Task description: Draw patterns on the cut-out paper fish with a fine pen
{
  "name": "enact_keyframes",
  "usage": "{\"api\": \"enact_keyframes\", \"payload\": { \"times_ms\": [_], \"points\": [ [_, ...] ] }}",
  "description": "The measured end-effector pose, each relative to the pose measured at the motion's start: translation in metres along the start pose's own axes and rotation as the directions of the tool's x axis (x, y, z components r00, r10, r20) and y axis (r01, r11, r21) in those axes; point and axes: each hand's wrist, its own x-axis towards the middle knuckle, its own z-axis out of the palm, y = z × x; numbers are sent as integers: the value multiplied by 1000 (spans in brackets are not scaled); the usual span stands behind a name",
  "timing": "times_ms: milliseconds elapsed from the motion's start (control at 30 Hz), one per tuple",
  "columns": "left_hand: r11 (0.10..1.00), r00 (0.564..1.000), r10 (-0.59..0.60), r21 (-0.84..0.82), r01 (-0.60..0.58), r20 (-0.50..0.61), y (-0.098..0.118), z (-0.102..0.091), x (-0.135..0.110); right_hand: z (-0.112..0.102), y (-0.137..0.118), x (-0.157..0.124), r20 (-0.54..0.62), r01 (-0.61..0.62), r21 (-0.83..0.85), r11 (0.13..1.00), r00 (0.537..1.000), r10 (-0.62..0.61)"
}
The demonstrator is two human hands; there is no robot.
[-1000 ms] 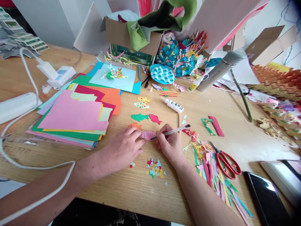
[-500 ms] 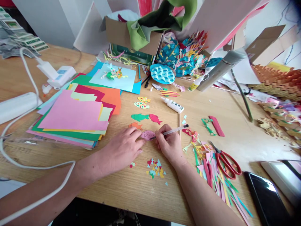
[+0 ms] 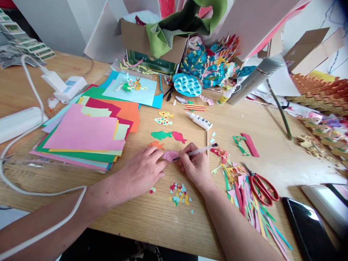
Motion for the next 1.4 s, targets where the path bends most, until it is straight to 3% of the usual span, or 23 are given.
{"api": "enact_keyframes", "payload": {
  "times_ms": [633,1400],
  "points": [
    [1000,999,-15,-4,15,34,1,-1,0,1,2,1,-16,26,56,998,1000,-25],
    [1000,1000,-17,13,17,-3,0,1,0,1,0,1,-9,29,-13,999,1000,-30]
  ]
}}
